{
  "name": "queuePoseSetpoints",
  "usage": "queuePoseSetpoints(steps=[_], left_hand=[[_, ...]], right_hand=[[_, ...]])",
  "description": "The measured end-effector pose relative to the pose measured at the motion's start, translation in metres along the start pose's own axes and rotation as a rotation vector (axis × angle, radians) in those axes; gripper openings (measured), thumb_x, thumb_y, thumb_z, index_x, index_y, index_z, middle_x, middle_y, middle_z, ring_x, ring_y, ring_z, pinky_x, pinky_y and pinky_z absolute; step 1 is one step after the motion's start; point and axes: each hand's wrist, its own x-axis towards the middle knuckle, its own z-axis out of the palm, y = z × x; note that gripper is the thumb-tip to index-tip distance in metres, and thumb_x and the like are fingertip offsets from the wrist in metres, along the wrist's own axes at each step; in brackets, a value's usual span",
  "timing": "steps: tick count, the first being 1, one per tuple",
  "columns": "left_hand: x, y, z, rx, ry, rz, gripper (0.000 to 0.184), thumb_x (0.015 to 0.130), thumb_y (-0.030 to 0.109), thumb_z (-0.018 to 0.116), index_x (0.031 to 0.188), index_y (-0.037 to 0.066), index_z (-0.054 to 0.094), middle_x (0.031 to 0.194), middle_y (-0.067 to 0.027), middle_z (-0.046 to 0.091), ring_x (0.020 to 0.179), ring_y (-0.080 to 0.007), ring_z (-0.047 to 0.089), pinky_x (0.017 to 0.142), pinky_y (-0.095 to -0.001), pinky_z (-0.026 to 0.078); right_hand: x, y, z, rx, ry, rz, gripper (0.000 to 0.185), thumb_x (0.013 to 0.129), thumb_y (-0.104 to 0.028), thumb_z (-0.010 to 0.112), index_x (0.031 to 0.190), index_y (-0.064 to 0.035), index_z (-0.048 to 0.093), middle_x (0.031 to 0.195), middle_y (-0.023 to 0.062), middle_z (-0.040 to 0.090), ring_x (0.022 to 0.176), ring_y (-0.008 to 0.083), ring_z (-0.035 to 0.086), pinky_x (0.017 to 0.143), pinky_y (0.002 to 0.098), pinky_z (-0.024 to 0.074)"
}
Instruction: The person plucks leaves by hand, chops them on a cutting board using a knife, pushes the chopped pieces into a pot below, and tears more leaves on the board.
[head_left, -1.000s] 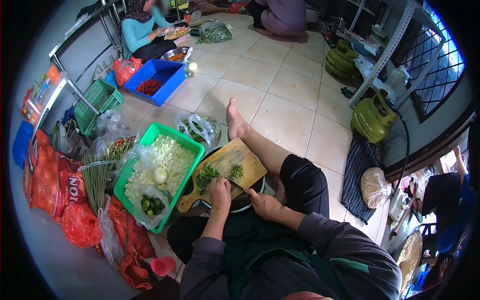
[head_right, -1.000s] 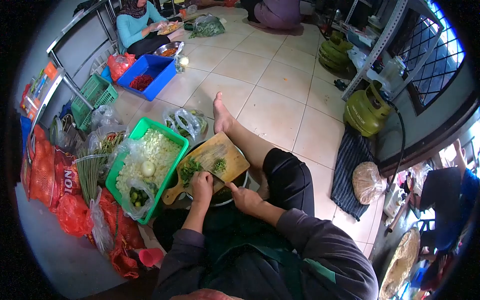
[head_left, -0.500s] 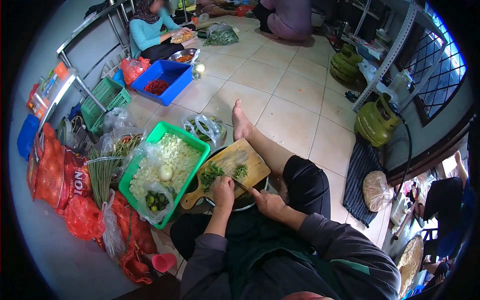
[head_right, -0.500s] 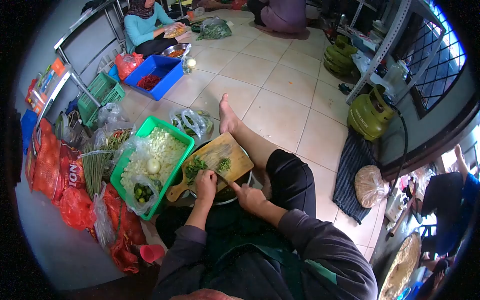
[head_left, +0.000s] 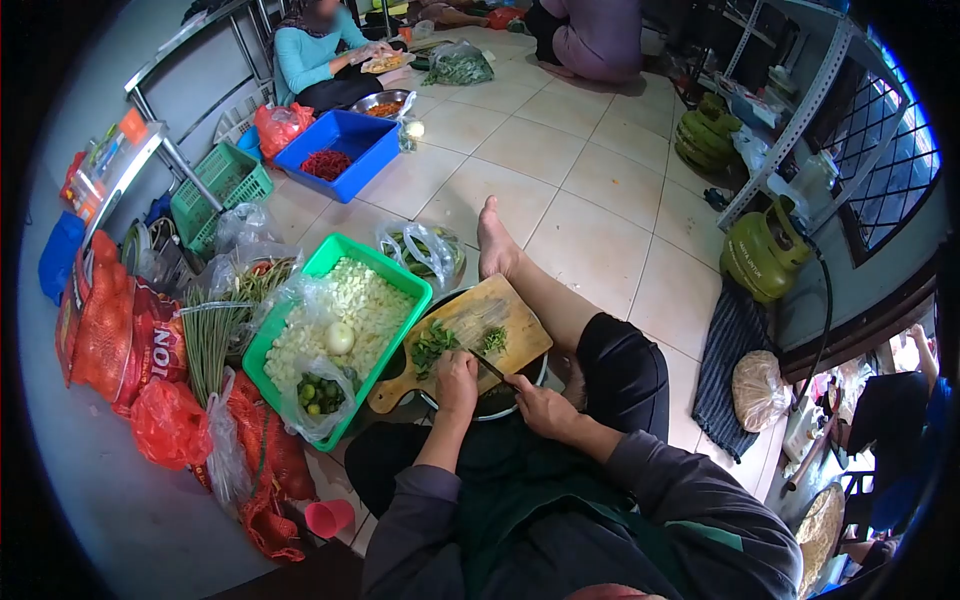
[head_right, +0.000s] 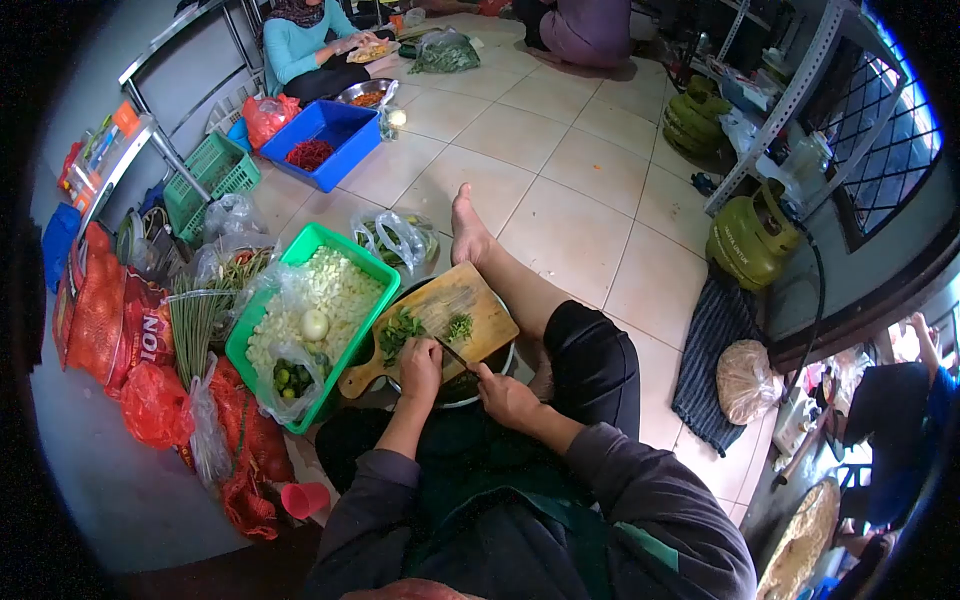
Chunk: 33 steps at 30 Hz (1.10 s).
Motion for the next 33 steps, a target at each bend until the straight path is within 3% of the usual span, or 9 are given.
queuePoseSetpoints(steps=[7, 12, 16, 25, 31, 33], left_hand=[[0.001, -0.001, 0.001, -0.018, 0.023, 0.045, 0.008, 0.080, 0.004, 0.065, 0.077, 0.002, 0.058, 0.076, -0.0178, 0.055, 0.074, -0.0401, 0.056, 0.066, -0.0481, 0.045], [0.001, -0.005, 0.000, 0.018, -0.030, 0.026, 0.006, 0.083, 0.009, 0.062, 0.080, 0.006, 0.059, 0.083, -0.0178, 0.057, 0.082, -0.0392, 0.057, 0.071, -0.0471, 0.047], [-0.001, -0.004, 0.002, 0.000, -0.016, 0.033, 0.006, 0.083, 0.009, 0.063, 0.080, 0.006, 0.059, 0.084, -0.0172, 0.056, 0.082, -0.0385, 0.057, 0.071, -0.0465, 0.047], [-0.001, 0.000, -0.004, -0.035, 0.005, 0.030, 0.007, 0.081, 0.006, 0.067, 0.086, 0.003, 0.064, 0.084, -0.0163, 0.058, 0.081, -0.0367, 0.059, 0.071, -0.0433, 0.048], [-0.002, 0.002, -0.004, -0.031, -0.003, 0.008, 0.007, 0.080, 0.005, 0.067, 0.086, 0.002, 0.065, 0.083, -0.0169, 0.060, 0.080, -0.0370, 0.060, 0.071, -0.0433, 0.049], [-0.001, 0.003, -0.006, -0.044, -0.011, 0.011, 0.007, 0.079, 0.005, 0.067, 0.086, 0.002, 0.065, 0.083, -0.0168, 0.060, 0.080, -0.0370, 0.060, 0.071, -0.0434, 0.049]], right_hand=[[0.020, 0.015, 0.029, -0.076, 0.109, -0.065, 0.036, 0.093, -0.012, 0.047, 0.129, -0.0111, 0.044, 0.083, 0.0225, 0.064, 0.075, 0.0401, 0.064, 0.066, 0.0491, 0.0508], [-0.006, 0.022, 0.024, -0.091, 0.127, -0.094, 0.042, 0.091, -0.009, 0.048, 0.132, -0.0112, 0.043, 0.085, 0.0228, 0.064, 0.076, 0.0378, 0.065, 0.065, 0.0467, 0.0515], [-0.009, 0.010, 0.005, -0.133, 0.057, -0.032, 0.041, 0.092, -0.011, 0.052, 0.132, -0.0102, 0.042, 0.077, 0.0184, 0.064, 0.070, 0.0340, 0.066, 0.061, 0.0426, 0.0517], [0.004, 0.008, 0.012, -0.037, 0.179, -0.156, 0.041, 0.091, -0.007, 0.052, 0.131, -0.0064, 0.041, 0.078, 0.0220, 0.063, 0.074, 0.0359, 0.065, 0.062, 0.0429, 0.0513], [0.000, -0.001, 0.007, 0.042, 0.035, -0.018, 0.039, 0.093, -0.008, 0.048, 0.132, -0.0068, 0.040, 0.081, 0.0273, 0.064, 0.077, 0.0420, 0.065, 0.069, 0.0500, 0.0511], [-0.001, -0.003, 0.007, -0.017, 0.048, -0.031, 0.040, 0.093, -0.009, 0.050, 0.131, -0.0067, 0.040, 0.079, 0.0245, 0.063, 0.074, 0.0388, 0.065, 0.065, 0.0464, 0.0517]])
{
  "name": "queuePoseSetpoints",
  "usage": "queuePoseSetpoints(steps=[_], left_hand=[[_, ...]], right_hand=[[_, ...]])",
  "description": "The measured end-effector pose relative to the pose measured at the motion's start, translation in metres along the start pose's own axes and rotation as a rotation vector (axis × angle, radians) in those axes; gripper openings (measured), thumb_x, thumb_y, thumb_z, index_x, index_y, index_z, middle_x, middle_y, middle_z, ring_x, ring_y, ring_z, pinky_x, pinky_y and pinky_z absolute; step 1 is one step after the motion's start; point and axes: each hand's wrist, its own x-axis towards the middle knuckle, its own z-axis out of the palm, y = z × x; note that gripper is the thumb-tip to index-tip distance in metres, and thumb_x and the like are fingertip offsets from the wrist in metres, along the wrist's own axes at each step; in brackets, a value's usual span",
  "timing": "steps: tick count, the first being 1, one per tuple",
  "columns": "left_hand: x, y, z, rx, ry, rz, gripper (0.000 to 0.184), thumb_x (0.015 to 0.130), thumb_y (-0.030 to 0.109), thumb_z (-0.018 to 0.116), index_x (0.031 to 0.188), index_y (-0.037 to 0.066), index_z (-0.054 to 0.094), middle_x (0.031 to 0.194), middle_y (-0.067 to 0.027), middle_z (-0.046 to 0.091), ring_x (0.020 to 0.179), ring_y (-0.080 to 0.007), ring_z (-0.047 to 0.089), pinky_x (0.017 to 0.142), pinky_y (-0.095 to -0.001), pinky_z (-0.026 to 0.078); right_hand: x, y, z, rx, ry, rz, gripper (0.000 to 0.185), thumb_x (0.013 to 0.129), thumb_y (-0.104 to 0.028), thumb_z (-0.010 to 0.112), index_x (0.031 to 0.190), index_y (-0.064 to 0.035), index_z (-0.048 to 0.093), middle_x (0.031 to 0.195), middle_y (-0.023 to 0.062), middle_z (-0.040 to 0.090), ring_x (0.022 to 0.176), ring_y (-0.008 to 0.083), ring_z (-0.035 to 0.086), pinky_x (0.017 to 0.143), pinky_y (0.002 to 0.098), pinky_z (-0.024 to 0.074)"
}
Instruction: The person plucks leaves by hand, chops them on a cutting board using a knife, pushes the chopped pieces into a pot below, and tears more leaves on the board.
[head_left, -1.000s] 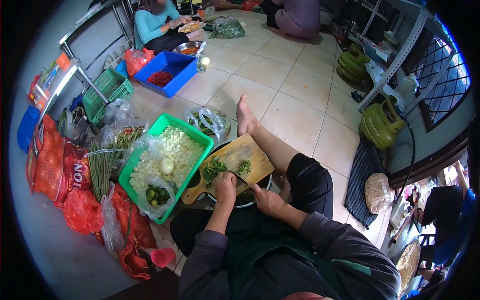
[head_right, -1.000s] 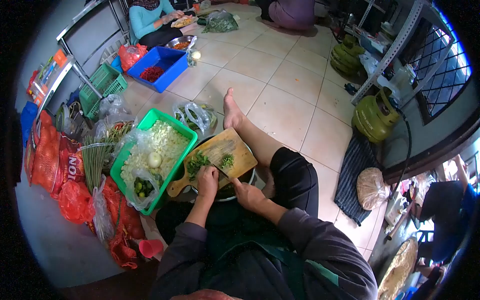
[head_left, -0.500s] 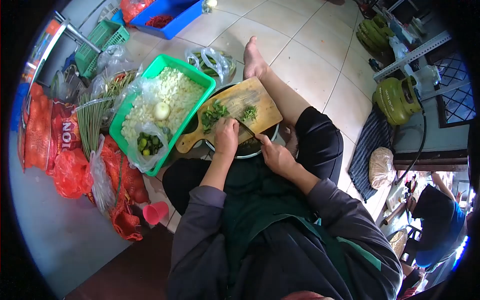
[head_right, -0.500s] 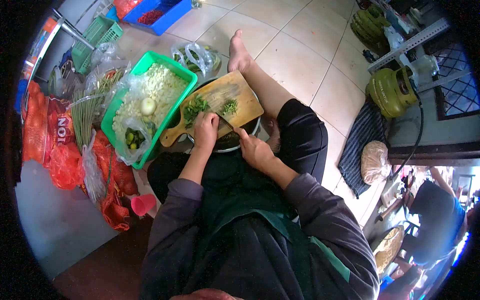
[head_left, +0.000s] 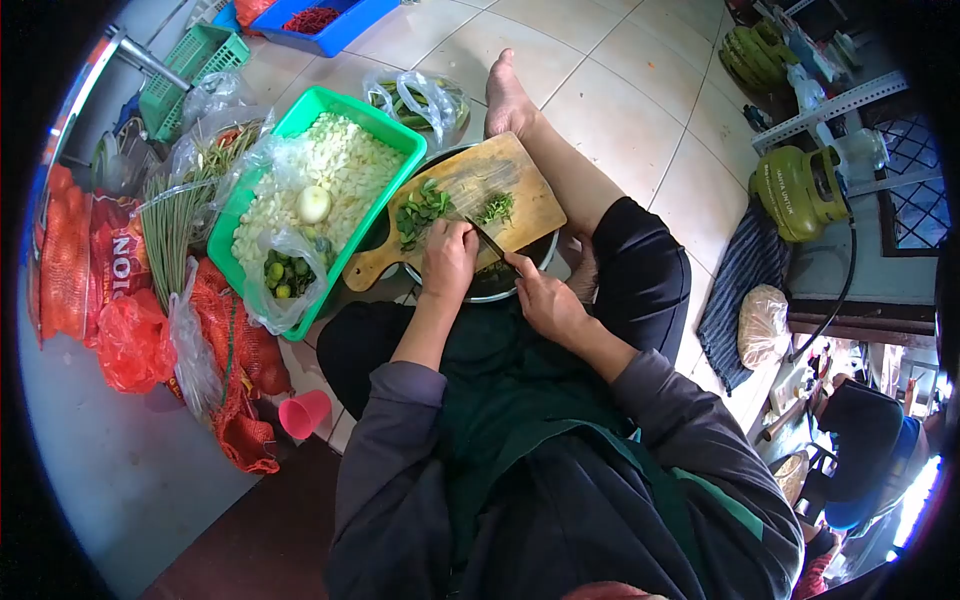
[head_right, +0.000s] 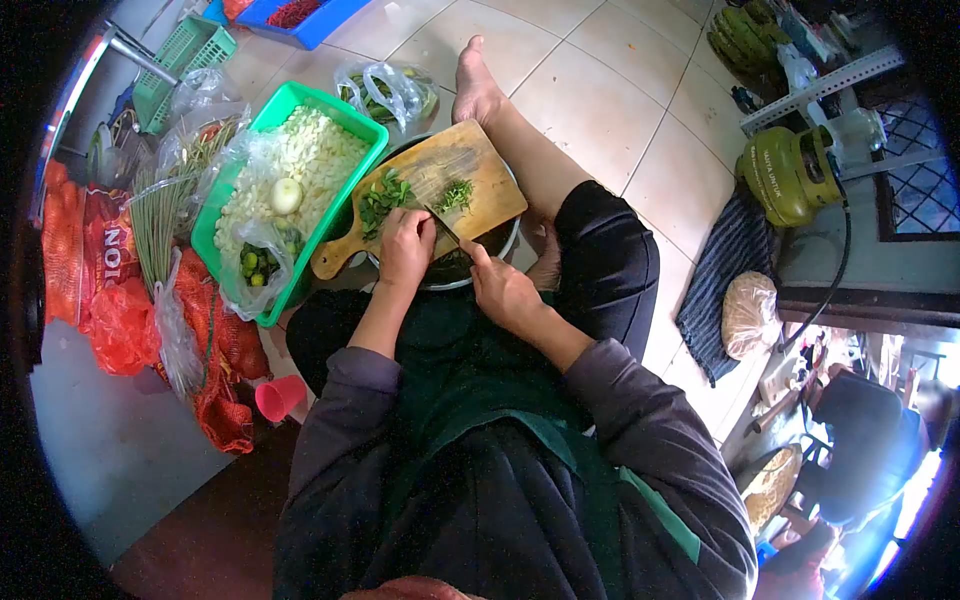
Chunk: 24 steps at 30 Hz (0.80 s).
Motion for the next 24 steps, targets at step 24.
queuePoseSetpoints(steps=[24], left_hand=[[0.002, -0.002, -0.003, -0.052, -0.032, -0.016, 0.008, 0.078, 0.003, 0.069, 0.084, 0.001, 0.065, 0.083, -0.0161, 0.060, 0.077, -0.0361, 0.061, 0.069, -0.0426, 0.049]], right_hand=[[0.000, 0.002, -0.004, 0.124, 0.010, -0.007, 0.038, 0.095, -0.010, 0.048, 0.131, -0.0077, 0.040, 0.078, 0.0275, 0.063, 0.076, 0.0445, 0.064, 0.070, 0.0515, 0.0511]])
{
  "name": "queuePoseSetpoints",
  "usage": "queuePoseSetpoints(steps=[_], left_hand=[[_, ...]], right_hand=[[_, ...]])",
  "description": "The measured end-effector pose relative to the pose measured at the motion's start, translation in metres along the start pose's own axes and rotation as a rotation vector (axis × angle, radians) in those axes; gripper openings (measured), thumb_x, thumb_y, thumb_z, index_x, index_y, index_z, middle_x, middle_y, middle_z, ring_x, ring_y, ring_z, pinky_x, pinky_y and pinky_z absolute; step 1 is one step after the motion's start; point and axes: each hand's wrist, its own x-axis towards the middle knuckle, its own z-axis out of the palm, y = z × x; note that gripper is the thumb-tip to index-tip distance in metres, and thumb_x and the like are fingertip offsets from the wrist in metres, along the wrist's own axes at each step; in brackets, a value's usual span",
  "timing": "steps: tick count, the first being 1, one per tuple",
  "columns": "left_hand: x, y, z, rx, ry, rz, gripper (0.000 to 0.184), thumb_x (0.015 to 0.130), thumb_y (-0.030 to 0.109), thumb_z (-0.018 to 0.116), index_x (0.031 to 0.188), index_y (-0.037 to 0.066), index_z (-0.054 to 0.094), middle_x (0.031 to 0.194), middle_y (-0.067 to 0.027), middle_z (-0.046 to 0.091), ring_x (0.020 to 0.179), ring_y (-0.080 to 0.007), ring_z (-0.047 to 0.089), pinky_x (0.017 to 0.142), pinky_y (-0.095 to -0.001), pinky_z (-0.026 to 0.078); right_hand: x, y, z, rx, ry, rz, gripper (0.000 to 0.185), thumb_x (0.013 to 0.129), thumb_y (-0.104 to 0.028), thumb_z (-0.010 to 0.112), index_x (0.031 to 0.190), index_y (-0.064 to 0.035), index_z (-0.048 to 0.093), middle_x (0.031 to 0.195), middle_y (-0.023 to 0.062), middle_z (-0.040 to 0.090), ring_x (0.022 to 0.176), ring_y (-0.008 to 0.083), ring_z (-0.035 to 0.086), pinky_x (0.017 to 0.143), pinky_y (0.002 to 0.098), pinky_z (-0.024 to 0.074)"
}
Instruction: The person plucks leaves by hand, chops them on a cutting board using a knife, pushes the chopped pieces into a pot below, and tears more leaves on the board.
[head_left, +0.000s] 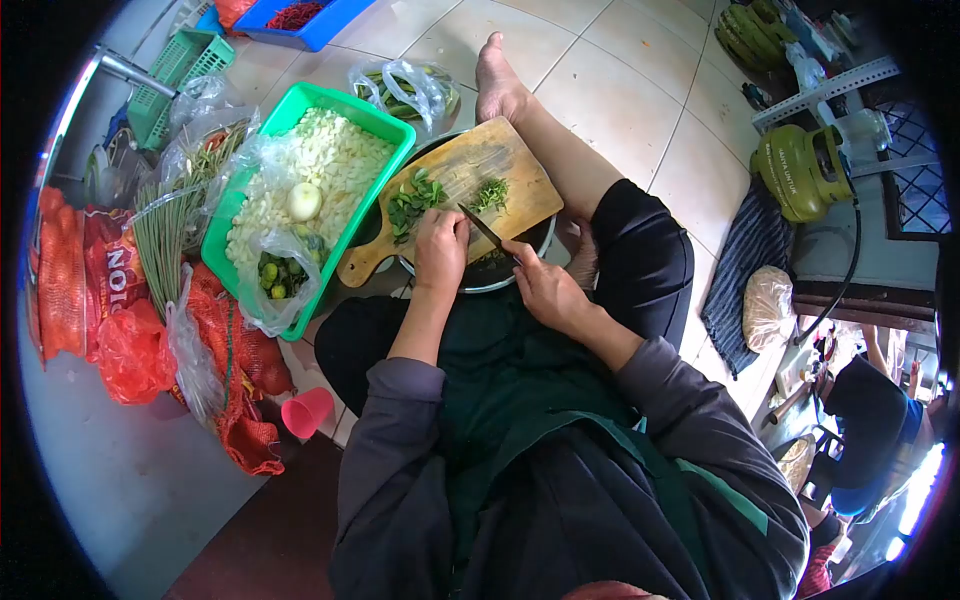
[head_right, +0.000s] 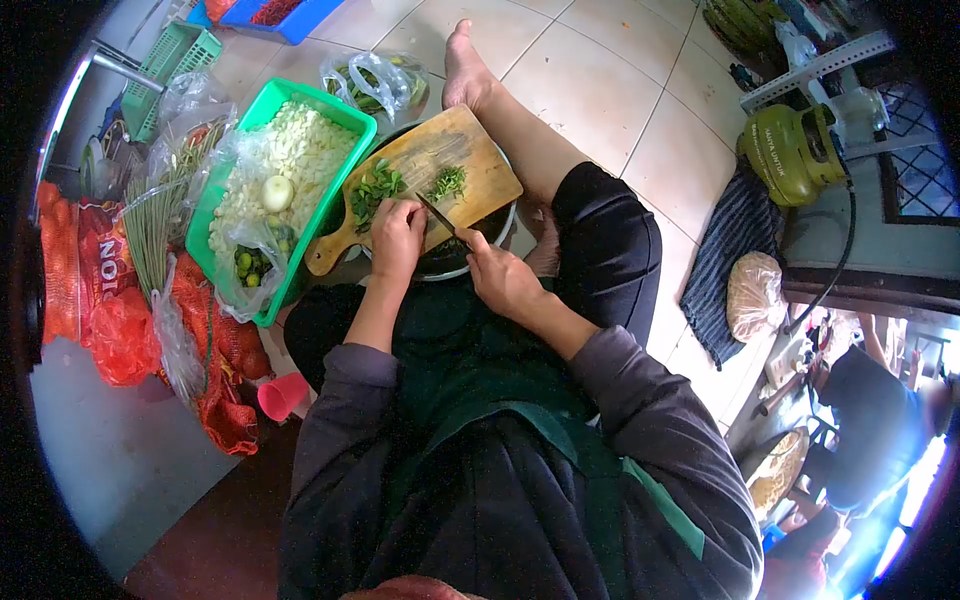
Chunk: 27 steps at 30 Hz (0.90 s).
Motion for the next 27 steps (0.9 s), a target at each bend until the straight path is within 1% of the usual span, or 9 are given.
queuePoseSetpoints(steps=[4, 7, 11, 13, 16, 19, 22, 25, 27], left_hand=[[0.000, 0.000, -0.001, -0.014, -0.003, 0.005, 0.008, 0.077, 0.003, 0.069, 0.083, 0.002, 0.064, 0.082, -0.0163, 0.059, 0.078, -0.0364, 0.060, 0.069, -0.0429, 0.049], [-0.001, 0.000, -0.002, -0.007, -0.018, 0.000, 0.007, 0.077, 0.003, 0.069, 0.082, 0.002, 0.064, 0.082, -0.0164, 0.059, 0.078, -0.0366, 0.060, 0.069, -0.0431, 0.049], [0.002, 0.002, -0.002, 0.048, -0.047, -0.006, 0.007, 0.077, 0.003, 0.069, 0.080, 0.002, 0.063, 0.082, -0.0165, 0.059, 0.078, -0.0368, 0.060, 0.069, -0.0433, 0.049], [0.001, 0.002, 0.000, 0.029, -0.026, -0.020, 0.007, 0.076, 0.003, 0.069, 0.080, 0.002, 0.063, 0.081, -0.0162, 0.059, 0.078, -0.0368, 0.060, 0.069, -0.0434, 0.049], [0.000, 0.000, -0.001, 0.022, -0.017, -0.033, 0.007, 0.076, 0.003, 0.069, 0.080, 0.002, 0.063, 0.082, -0.0160, 0.059, 0.078, -0.0368, 0.060, 0.070, -0.0433, 0.049], [-0.001, 0.002, 0.000, 0.001, -0.020, -0.020, 0.007, 0.077, 0.003, 0.069, 0.080, 0.002, 0.063, 0.082, -0.0162, 0.059, 0.078, -0.0369, 0.060, 0.070, -0.0431, 0.049], [0.000, 0.002, -0.002, 0.003, -0.019, -0.004, 0.008, 0.077, 0.003, 0.069, 0.081, 0.003, 0.063, 0.082, -0.0165, 0.059, 0.078, -0.0371, 0.059, 0.070, -0.0430, 0.049], [-0.001, -0.001, -0.003, 0.010, -0.002, 0.014, 0.008, 0.077, 0.003, 0.069, 0.082, 0.003, 0.063, 0.082, -0.0166, 0.059, 0.078, -0.0373, 0.059, 0.069, -0.0432, 0.048], [-0.001, -0.001, -0.002, 0.015, -0.013, 0.012, 0.008, 0.078, 0.003, 0.069, 0.083, 0.003, 0.062, 0.081, -0.0166, 0.058, 0.078, -0.0375, 0.059, 0.069, -0.0433, 0.048]], right_hand=[[0.000, -0.001, 0.003, -0.029, -0.038, 0.050, 0.038, 0.095, -0.010, 0.048, 0.132, -0.0080, 0.039, 0.079, 0.0266, 0.064, 0.076, 0.0438, 0.064, 0.070, 0.0510, 0.0513], [0.000, 0.001, 0.011, -0.110, -0.022, 0.051, 0.039, 0.093, -0.009, 0.051, 0.130, -0.0082, 0.041, 0.083, 0.0250, 0.064, 0.078, 0.0401, 0.065, 0.066, 0.0464, 0.0521], [0.009, 0.013, 0.027, -0.231, 0.045, -0.015, 0.039, 0.093, -0.011, 0.051, 0.131, -0.0090, 0.042, 0.080, 0.0216, 0.065, 0.070, 0.0359, 0.066, 0.059, 0.0435, 0.0532], [0.011, 0.014, 0.030, -0.256, 0.086, -0.068, 0.040, 0.093, -0.011, 0.051, 0.132, -0.0093, 0.042, 0.079, 0.0207, 0.066, 0.068, 0.0345, 0.066, 0.056, 0.0426, 0.0534], [-0.006, 0.011, 0.019, -0.235, 0.079, -0.051, 0.039, 0.093, -0.011, 0.051, 0.132, -0.0096, 0.042, 0.078, 0.0206, 0.066, 0.069, 0.0343, 0.067, 0.058, 0.0421, 0.0533], [-0.016, 0.004, 0.004, -0.231, -0.029, 0.032, 0.039, 0.093, -0.011, 0.050, 0.131, -0.0094, 0.042, 0.077, 0.0211, 0.065, 0.071, 0.0352, 0.067, 0.061, 0.0428, 0.0531], [-0.009, 0.002, 0.000, -0.152, -0.020, 0.035, 0.038, 0.094, -0.010, 0.050, 0.131, -0.0082, 0.042, 0.078, 0.0227, 0.065, 0.073, 0.0368, 0.066, 0.064, 0.0441, 0.0526], [-0.006, 0.001, 0.002, -0.088, 0.049, 0.012, 0.038, 0.093, -0.010, 0.050, 0.130, -0.0066, 0.042, 0.078, 0.0241, 0.064, 0.074, 0.0384, 0.066, 0.065, 0.0453, 0.0524], [-0.008, -0.004, 0.000, -0.090, -0.006, 0.041, 0.038, 0.094, -0.009, 0.050, 0.130, -0.0064, 0.042, 0.079, 0.0244, 0.064, 0.074, 0.0387, 0.066, 0.065, 0.0457, 0.0524]])
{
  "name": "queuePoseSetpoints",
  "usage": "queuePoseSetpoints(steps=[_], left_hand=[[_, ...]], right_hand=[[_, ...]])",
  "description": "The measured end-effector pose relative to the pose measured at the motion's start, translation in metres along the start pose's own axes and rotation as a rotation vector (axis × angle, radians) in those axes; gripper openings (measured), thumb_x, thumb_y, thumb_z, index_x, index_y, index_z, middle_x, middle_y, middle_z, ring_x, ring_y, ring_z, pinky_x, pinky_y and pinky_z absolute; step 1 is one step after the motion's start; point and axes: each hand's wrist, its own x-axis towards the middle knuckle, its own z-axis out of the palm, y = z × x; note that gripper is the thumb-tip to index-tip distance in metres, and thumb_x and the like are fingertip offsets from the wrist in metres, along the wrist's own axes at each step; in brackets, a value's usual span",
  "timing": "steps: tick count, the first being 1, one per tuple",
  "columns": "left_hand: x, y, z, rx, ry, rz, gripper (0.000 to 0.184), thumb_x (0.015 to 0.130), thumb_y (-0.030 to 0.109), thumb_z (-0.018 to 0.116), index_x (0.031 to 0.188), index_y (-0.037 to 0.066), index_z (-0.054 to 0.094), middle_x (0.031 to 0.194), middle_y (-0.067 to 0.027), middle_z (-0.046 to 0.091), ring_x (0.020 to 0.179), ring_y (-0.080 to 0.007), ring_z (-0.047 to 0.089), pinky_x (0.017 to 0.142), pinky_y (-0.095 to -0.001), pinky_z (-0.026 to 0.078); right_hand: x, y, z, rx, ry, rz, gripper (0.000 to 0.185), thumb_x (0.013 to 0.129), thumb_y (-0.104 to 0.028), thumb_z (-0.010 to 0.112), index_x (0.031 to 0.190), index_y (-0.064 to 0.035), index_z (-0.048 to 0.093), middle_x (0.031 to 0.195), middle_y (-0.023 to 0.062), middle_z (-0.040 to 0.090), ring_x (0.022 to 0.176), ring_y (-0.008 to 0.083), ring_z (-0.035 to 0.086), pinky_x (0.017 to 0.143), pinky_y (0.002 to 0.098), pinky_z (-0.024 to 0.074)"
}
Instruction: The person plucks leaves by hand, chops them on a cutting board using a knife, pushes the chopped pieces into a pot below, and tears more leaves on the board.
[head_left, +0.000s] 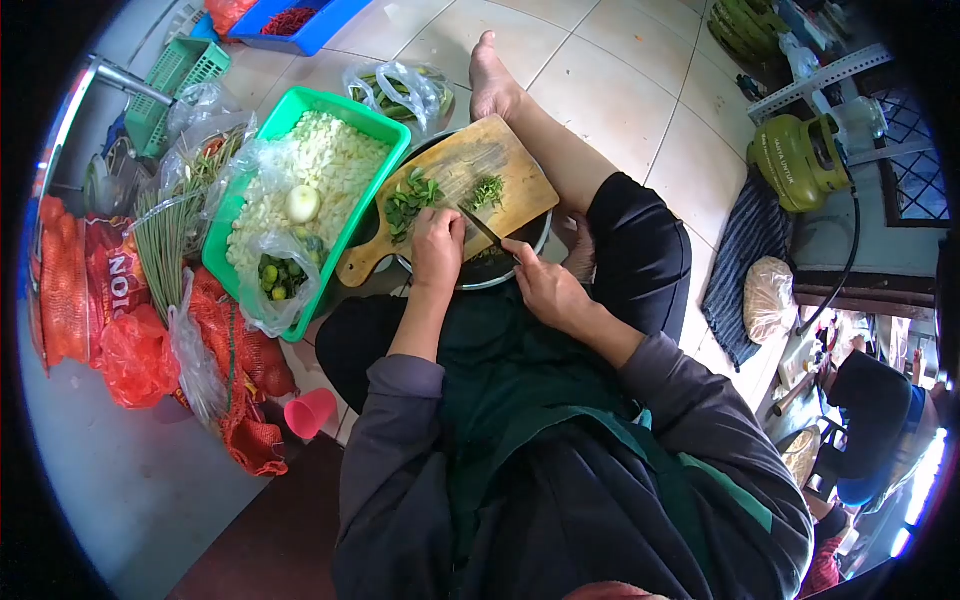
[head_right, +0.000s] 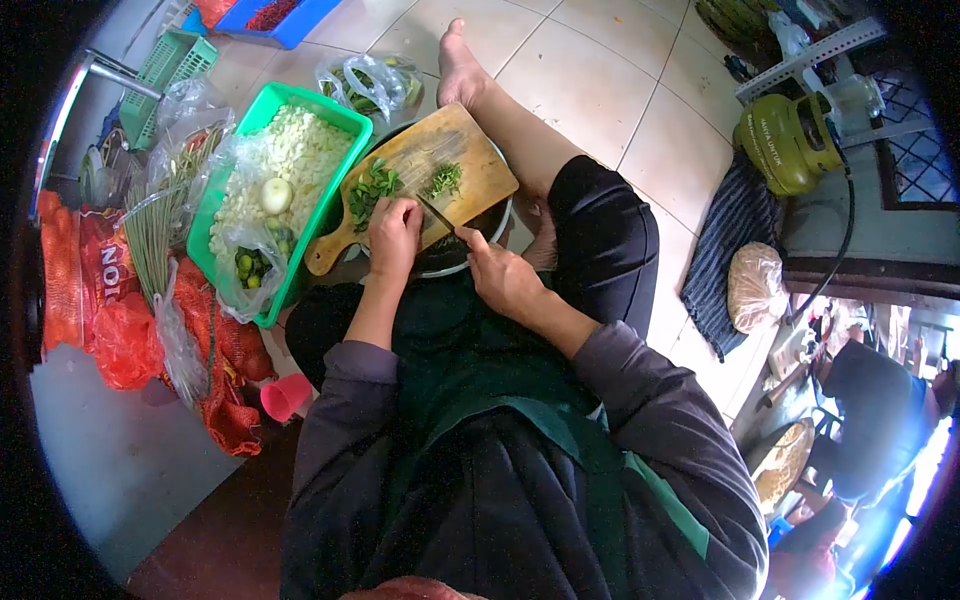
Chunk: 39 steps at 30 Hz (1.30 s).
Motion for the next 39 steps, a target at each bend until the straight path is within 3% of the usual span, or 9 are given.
queuePoseSetpoints(steps=[14, 22, 25, 28, 31, 34, 39], left_hand=[[0.000, -0.002, 0.002, 0.020, -0.021, -0.019, 0.007, 0.079, 0.005, 0.068, 0.083, 0.003, 0.062, 0.082, -0.0160, 0.058, 0.079, -0.0373, 0.058, 0.070, -0.0448, 0.048], [-0.001, 0.002, 0.002, 0.007, 0.002, -0.018, 0.005, 0.078, 0.004, 0.067, 0.080, 0.004, 0.062, 0.082, -0.0162, 0.057, 0.078, -0.0371, 0.058, 0.069, -0.0449, 0.048], [0.000, 0.001, 0.002, 0.029, -0.004, -0.019, 0.005, 0.078, 0.004, 0.067, 0.080, 0.003, 0.062, 0.081, -0.0163, 0.057, 0.077, -0.0370, 0.058, 0.068, -0.0448, 0.048], [0.000, -0.003, 0.004, 0.063, 0.043, 0.023, 0.010, 0.076, 0.003, 0.070, 0.084, 0.003, 0.065, 0.078, -0.0150, 0.058, 0.072, -0.0338, 0.060, 0.063, -0.0416, 0.048], [-0.001, -0.003, 0.005, 0.060, 0.043, 0.031, 0.009, 0.076, 0.003, 0.070, 0.084, 0.002, 0.065, 0.079, -0.0152, 0.059, 0.070, -0.0336, 0.060, 0.062, -0.0407, 0.048], [-0.001, -0.001, 0.002, 0.049, 0.001, -0.004, 0.007, 0.077, 0.004, 0.068, 0.082, 0.003, 0.063, 0.079, -0.0161, 0.057, 0.075, -0.0360, 0.059, 0.066, -0.0447, 0.048], [-0.003, -0.004, 0.004, -0.045, 0.020, -0.035, 0.010, 0.077, 0.006, 0.068, 0.086, 0.005, 0.064, 0.081, -0.0160, 0.056, 0.072, -0.0347, 0.060, 0.064, -0.0424, 0.049]], right_hand=[[0.011, 0.013, 0.025, -0.081, 0.045, -0.046, 0.037, 0.094, -0.011, 0.049, 0.131, -0.0100, 0.042, 0.081, 0.0230, 0.065, 0.073, 0.0372, 0.066, 0.062, 0.0449, 0.0522], [-0.007, 0.010, 0.005, -0.006, 0.000, 0.002, 0.040, 0.094, -0.011, 0.050, 0.133, -0.0130, 0.040, 0.077, 0.0207, 0.064, 0.071, 0.0368, 0.065, 0.061, 0.0448, 0.0526], [0.002, 0.014, 0.011, -0.101, 0.035, -0.051, 0.041, 0.094, -0.012, 0.049, 0.134, -0.0142, 0.040, 0.077, 0.0212, 0.064, 0.071, 0.0365, 0.066, 0.061, 0.0442, 0.0532], [0.005, 0.007, 0.008, -0.404, -0.002, -0.072, 0.041, 0.093, -0.012, 0.050, 0.133, -0.0142, 0.040, 0.079, 0.0209, 0.064, 0.070, 0.0365, 0.065, 0.059, 0.0448, 0.0529], [0.008, 0.012, 0.008, -0.264, 0.031, -0.042, 0.038, 0.093, -0.010, 0.051, 0.130, -0.0106, 0.043, 0.084, 0.0257, 0.064, 0.074, 0.0382, 0.066, 0.065, 0.0481, 0.0521], [0.011, 0.012, 0.004, -0.088, 0.021, -0.035, 0.038, 0.093, -0.010, 0.050, 0.130, -0.0123, 0.043, 0.081, 0.0257, 0.064, 0.073, 0.0385, 0.066, 0.064, 0.0487, 0.0519], [0.012, 0.011, 0.004, -0.040, 0.023, -0.020, 0.036, 0.094, -0.012, 0.049, 0.130, -0.0122, 0.042, 0.081, 0.0247, 0.064, 0.075, 0.0403, 0.065, 0.067, 0.0508, 0.0508]])
